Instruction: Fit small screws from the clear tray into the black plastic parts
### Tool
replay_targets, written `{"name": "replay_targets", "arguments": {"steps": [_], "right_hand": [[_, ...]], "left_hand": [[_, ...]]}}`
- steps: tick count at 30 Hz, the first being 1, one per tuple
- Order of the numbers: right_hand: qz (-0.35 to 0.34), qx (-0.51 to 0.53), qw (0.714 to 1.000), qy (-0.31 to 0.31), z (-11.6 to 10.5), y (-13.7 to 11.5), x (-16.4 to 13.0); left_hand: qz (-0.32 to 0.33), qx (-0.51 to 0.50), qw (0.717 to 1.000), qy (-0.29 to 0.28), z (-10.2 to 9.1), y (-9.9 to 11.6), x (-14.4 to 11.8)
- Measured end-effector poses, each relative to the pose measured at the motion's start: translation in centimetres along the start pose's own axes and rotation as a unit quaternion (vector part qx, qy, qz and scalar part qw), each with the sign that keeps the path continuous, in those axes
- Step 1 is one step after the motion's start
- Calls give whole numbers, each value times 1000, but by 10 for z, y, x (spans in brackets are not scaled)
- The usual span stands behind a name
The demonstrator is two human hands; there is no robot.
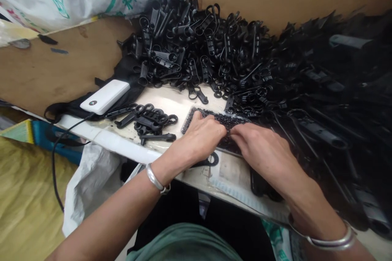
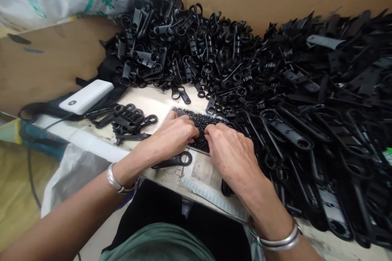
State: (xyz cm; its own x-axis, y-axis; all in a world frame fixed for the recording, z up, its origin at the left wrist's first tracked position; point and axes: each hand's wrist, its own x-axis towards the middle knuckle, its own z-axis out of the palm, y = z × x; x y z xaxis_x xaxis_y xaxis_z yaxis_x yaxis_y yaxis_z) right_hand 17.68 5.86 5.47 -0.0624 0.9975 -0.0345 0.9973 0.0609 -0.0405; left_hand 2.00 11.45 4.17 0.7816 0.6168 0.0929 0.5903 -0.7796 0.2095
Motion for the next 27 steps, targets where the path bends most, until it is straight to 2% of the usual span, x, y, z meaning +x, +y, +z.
{"name": "replay_targets", "arguments": {"steps": [6, 19, 23, 27], "right_hand": [[-16, 17, 1000, 9, 0, 7, -3], [-19, 38, 999, 26, -2, 8, -9], [-26, 20, 999, 15, -3, 5, -4], [-50, -4, 999, -16, 3, 1, 4]], "left_hand": [[-3, 11, 1000, -10, 5, -3, 3], [7, 26, 1000, 12, 5, -5, -7], [-32, 16, 999, 33, 0, -11, -12], [-90, 29, 995, 40, -13, -27, -23]]}}
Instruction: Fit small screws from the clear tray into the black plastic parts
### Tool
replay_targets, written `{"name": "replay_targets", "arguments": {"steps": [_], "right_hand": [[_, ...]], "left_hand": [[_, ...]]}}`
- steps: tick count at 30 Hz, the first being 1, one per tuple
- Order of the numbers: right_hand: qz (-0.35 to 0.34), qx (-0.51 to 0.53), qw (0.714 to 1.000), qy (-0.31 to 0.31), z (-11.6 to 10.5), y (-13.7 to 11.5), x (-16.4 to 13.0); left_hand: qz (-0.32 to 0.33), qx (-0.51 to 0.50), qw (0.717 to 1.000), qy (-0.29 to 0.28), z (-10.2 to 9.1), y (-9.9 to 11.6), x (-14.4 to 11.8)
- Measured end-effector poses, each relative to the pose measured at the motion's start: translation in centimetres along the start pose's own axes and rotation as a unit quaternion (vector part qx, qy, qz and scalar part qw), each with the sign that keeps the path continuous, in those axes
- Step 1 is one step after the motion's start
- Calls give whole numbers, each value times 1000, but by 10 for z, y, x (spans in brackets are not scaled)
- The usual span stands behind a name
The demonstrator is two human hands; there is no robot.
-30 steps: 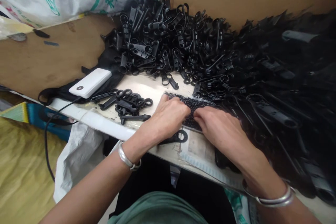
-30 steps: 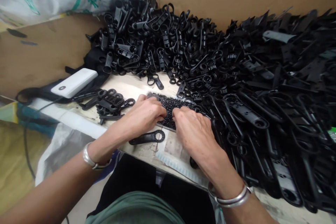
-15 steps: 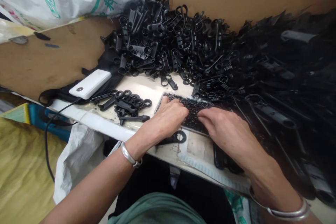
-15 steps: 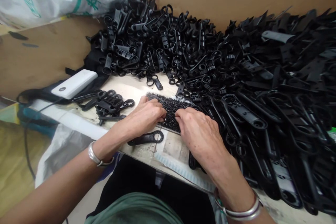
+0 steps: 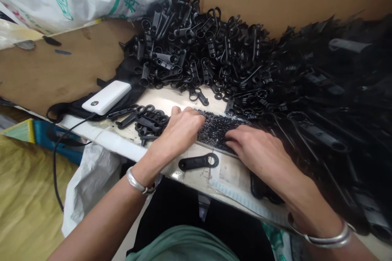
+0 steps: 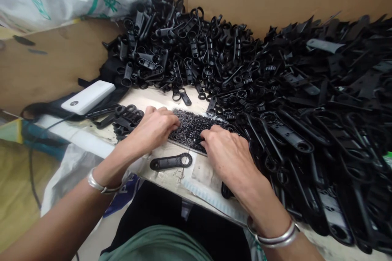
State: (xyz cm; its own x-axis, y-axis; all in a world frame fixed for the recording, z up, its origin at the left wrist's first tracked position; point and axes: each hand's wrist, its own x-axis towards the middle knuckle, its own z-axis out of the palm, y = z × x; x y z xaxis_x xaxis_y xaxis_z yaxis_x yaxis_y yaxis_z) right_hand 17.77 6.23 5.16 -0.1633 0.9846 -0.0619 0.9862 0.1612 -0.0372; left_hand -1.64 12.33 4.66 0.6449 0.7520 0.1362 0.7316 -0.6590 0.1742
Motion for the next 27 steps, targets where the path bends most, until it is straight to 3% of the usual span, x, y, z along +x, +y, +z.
{"name": "replay_targets", "arguments": {"steps": [5, 11, 14, 18, 22, 27], "right_hand": [[-13, -37, 999, -20, 9, -1, 9], [-7, -60, 997, -40, 4, -5, 10], [-2, -43, 999, -30, 2, -7, 9], [-7, -22, 1000, -12, 2, -7, 10], [-18, -17, 1000, -18, 7, -4, 12], [-6, -15, 999, -37, 12, -1, 12]], "left_hand": [[-25, 19, 1000, -5, -10, -14, -5], [15, -42, 998, -39, -3, 0, 0], [2, -14, 1000, -6, -1, 1, 4], [-58, 37, 997, 47, -8, -13, 15], [-69, 73, 995, 8, -15, -27, 37], [-41, 84, 995, -46, -10, -31, 57]]}}
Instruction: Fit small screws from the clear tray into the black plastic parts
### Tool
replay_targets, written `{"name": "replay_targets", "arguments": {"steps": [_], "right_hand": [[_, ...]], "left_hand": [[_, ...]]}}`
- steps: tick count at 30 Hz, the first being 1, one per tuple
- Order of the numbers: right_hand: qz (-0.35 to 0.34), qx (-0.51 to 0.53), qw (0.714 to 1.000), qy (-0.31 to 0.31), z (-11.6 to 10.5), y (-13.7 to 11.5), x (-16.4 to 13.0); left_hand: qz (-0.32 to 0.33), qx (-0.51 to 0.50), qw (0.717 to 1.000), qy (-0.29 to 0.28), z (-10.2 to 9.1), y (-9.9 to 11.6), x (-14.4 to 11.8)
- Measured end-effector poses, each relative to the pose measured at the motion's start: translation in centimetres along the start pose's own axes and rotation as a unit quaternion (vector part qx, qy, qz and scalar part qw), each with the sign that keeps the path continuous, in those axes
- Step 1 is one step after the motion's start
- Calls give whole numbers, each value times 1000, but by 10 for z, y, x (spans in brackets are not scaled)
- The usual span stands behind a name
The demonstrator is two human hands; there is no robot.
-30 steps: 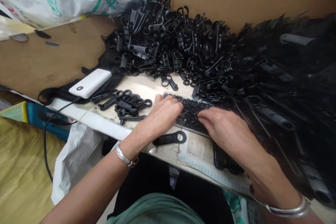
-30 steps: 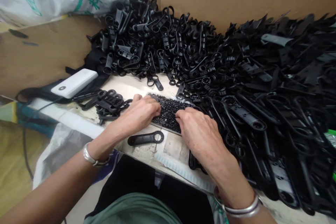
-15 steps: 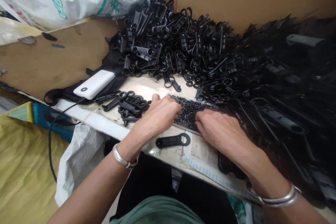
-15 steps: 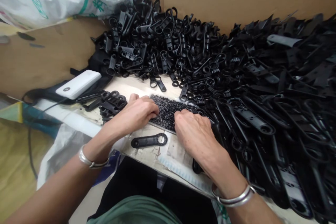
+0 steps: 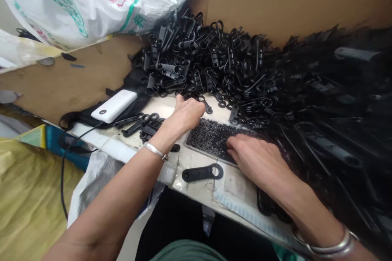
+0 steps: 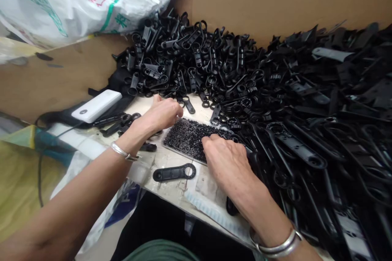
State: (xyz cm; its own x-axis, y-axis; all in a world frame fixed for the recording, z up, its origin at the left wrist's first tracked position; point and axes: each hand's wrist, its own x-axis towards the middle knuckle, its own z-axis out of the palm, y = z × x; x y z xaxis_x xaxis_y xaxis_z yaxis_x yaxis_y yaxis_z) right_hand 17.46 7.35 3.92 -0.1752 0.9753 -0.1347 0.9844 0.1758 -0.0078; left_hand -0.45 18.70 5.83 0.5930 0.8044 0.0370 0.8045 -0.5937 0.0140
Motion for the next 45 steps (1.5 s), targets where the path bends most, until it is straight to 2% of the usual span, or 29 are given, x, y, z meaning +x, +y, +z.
{"name": "replay_targets", "arguments": {"steps": [10, 20, 26, 31, 33, 35, 38, 41, 43, 45], "right_hand": [[-6, -26, 1000, 1, -6, -5, 3], [-19, -14, 1000, 11, -5, -1, 3], [-2, 43, 996, 83, -16, -8, -8], [2, 53, 995, 85, -20, -22, -23], [2, 105, 989, 109, -18, -25, -29], [-9, 198, 969, 150, -14, -27, -34], [-27, 328, 920, 211, -8, -29, -38], [-8, 449, 866, 222, -5, -33, -38], [27, 560, 808, 183, -4, -36, -38], [65, 664, 732, 136, -5, -38, -37]], "left_hand": [[13, 2, 999, -37, 3, 6, -6], [18, 0, 999, -46, 9, 11, -7], [28, 8, 999, -40, 13, 9, -10], [47, 7, 998, -28, 12, 7, -7], [46, 7, 999, -20, 11, 9, -8], [44, 3, 999, -6, 9, 10, -10], [44, -15, 999, 19, 5, 11, -15], [31, -55, 997, 36, 4, 10, -18], [10, -94, 994, 50, 3, 10, -20], [-17, -129, 989, 70, 1, 14, -26]]}}
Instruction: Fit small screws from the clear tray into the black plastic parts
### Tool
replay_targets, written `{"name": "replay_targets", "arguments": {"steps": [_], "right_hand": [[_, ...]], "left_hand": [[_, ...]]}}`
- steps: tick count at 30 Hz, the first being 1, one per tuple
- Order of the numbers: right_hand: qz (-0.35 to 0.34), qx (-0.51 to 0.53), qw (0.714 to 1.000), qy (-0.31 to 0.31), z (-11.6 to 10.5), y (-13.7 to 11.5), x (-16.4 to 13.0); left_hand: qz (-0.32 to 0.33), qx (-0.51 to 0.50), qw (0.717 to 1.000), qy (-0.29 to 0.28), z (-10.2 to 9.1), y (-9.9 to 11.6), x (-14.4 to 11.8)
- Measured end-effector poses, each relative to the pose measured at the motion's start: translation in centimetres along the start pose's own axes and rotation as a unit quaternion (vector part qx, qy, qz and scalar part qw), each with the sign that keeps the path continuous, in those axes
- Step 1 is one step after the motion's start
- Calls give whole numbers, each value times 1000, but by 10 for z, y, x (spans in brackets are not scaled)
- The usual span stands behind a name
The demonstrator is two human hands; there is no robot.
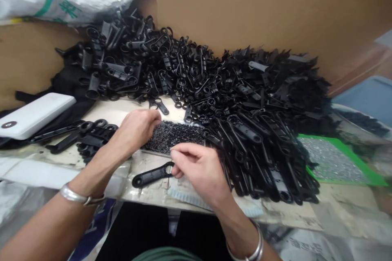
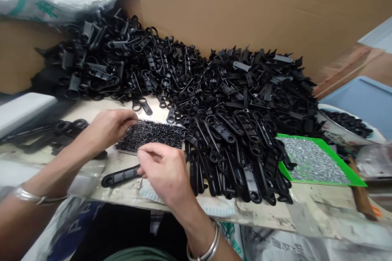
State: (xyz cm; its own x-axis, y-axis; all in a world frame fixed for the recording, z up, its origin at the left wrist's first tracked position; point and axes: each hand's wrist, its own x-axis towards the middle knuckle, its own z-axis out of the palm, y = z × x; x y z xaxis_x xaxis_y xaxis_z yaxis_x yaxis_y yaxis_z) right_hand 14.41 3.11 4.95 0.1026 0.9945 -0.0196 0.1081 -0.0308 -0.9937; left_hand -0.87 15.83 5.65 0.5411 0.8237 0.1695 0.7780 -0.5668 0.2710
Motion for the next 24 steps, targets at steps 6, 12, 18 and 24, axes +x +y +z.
{"name": "replay_targets", "arguments": {"steps": [6, 12, 18, 24], "right_hand": [[68, 224, 972, 38, -4, 1, 1], [79, 277, 958, -9, -5, 6, -5], [46, 166, 984, 49, -3, 3, -11], [68, -47, 996, -40, -14, 0, -21]], "left_hand": [[-108, -517, 849, 18, -5, 30, -40], [-200, -749, 632, -7, 5, 51, -73], [-209, -785, 582, 23, 14, 57, -82], [-190, -799, 570, 34, 16, 76, -91]]}}
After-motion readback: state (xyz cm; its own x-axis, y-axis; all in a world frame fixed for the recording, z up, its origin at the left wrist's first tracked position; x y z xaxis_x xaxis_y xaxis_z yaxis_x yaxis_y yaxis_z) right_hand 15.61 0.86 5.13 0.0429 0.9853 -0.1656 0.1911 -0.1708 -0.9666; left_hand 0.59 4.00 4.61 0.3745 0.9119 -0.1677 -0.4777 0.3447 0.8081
